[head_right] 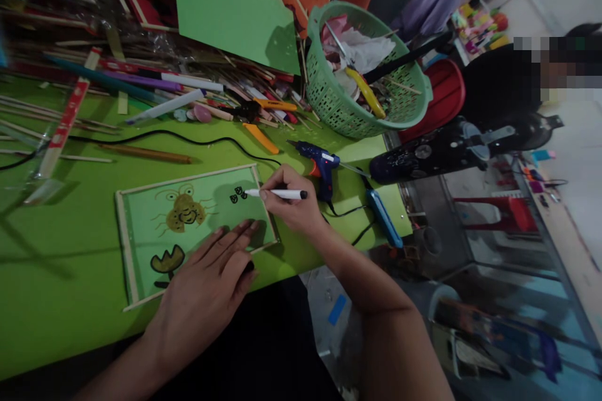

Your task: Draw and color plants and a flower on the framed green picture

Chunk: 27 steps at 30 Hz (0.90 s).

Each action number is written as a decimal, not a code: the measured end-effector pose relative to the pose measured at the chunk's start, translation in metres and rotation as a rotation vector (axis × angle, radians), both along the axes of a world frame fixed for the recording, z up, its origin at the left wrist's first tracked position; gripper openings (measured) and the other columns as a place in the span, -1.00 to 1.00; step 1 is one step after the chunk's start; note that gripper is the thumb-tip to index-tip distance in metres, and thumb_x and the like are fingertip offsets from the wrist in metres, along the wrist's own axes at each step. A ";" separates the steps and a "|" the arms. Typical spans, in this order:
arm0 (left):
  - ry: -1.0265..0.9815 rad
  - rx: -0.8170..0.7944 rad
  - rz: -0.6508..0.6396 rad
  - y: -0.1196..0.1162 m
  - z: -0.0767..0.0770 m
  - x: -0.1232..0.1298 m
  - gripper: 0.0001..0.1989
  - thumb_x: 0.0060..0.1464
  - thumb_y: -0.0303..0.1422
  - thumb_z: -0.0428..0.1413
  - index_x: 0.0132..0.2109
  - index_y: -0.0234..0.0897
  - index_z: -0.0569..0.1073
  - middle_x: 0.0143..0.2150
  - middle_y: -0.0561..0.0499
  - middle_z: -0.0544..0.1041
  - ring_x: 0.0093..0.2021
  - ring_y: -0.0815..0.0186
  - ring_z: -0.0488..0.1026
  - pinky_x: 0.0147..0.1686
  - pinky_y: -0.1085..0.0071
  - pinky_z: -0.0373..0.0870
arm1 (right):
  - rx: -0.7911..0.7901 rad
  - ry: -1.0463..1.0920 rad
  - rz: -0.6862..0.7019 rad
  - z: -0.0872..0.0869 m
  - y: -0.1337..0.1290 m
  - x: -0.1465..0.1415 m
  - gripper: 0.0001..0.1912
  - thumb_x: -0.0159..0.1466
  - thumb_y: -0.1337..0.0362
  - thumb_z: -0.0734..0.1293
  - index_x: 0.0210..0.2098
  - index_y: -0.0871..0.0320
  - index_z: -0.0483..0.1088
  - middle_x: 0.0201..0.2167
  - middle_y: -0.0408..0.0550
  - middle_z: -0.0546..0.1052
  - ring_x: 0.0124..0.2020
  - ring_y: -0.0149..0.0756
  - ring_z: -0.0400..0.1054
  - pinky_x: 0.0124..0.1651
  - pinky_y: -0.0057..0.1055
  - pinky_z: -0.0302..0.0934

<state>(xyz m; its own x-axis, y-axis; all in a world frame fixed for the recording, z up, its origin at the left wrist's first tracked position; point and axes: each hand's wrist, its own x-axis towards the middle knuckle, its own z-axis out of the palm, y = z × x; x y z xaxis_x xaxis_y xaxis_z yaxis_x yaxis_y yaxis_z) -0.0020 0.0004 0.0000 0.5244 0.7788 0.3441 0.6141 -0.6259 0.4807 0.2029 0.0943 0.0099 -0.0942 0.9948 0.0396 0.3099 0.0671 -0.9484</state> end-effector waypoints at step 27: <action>0.003 0.002 0.003 0.000 0.000 0.000 -0.78 0.45 -0.49 -0.01 -0.01 -0.34 0.55 0.34 -0.26 0.59 0.32 0.01 0.58 0.30 -0.05 0.56 | -0.002 -0.014 0.011 -0.002 -0.001 0.000 -0.85 0.25 0.19 0.49 -0.35 0.03 0.45 -0.47 -0.19 0.49 -0.46 -0.34 0.24 -0.41 -0.35 0.10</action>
